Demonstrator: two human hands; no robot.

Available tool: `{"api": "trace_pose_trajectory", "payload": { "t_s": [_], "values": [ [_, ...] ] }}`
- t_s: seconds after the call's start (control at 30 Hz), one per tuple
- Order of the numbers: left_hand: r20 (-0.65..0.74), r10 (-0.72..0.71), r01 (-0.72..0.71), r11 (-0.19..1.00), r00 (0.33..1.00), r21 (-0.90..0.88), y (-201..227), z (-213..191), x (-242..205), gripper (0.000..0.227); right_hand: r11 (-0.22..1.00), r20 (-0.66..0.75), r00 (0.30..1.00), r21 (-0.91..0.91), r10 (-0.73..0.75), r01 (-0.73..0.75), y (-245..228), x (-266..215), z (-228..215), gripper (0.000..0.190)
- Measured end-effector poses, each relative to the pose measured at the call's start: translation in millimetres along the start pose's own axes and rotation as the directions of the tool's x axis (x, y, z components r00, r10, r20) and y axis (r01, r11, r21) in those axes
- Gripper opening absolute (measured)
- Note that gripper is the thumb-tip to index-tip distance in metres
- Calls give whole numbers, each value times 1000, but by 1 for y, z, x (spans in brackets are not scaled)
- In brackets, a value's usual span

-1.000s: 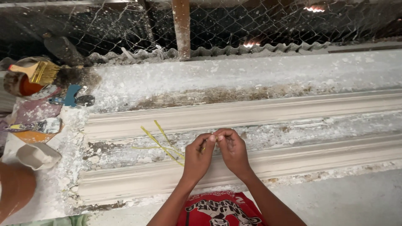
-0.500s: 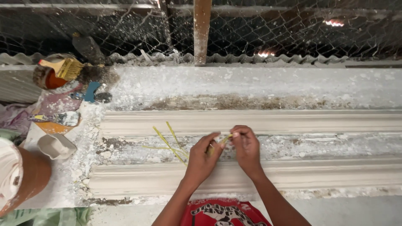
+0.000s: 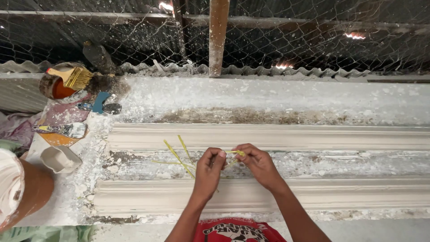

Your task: The recorder is tying small yellow plastic strips into knots or loops while standing at a workshop bench containing plaster cornices.

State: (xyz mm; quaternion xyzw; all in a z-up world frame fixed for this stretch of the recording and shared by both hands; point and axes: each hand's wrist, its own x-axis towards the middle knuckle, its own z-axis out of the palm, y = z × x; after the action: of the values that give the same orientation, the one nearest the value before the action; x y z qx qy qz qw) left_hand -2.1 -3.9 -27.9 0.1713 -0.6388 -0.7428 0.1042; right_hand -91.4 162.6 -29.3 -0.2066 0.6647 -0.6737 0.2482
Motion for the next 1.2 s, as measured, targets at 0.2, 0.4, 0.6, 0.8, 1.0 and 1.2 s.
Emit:
{"api": "trace_pose_trajectory", "payload": {
  "t_s": [0.2, 0.4, 0.6, 0.8, 1.0, 1.2],
  "values": [
    [379, -104, 266, 875, 920, -406, -6, -6, -1, 21, 611, 282, 959, 761, -12, -216, 17, -3, 7, 9],
    [283, -134, 310, 538, 950, -784, -13, -2, -11, 29, 510, 232, 970, 844, -70, -165, 19, -8, 13, 7],
    [60, -87, 90, 995, 994, -42, 8, -3, -12, 21, 969, -51, 999, 247, -1, 14, 4, -12, 21, 22],
    [45, -193, 171, 709, 980, -685, 4, -4, -4, 8, 803, -153, 988, 593, 30, 67, 19, -1, 26, 16],
    [277, 118, 112, 714, 954, -691, 19, 0, -22, 22, 656, -48, 978, 749, 203, -99, 31, 3, 23, 23],
    [69, -87, 102, 961, 994, -257, 14, 0, -13, 28, 680, -44, 998, 733, 33, 10, 41, 8, 12, 11]
  ]
}}
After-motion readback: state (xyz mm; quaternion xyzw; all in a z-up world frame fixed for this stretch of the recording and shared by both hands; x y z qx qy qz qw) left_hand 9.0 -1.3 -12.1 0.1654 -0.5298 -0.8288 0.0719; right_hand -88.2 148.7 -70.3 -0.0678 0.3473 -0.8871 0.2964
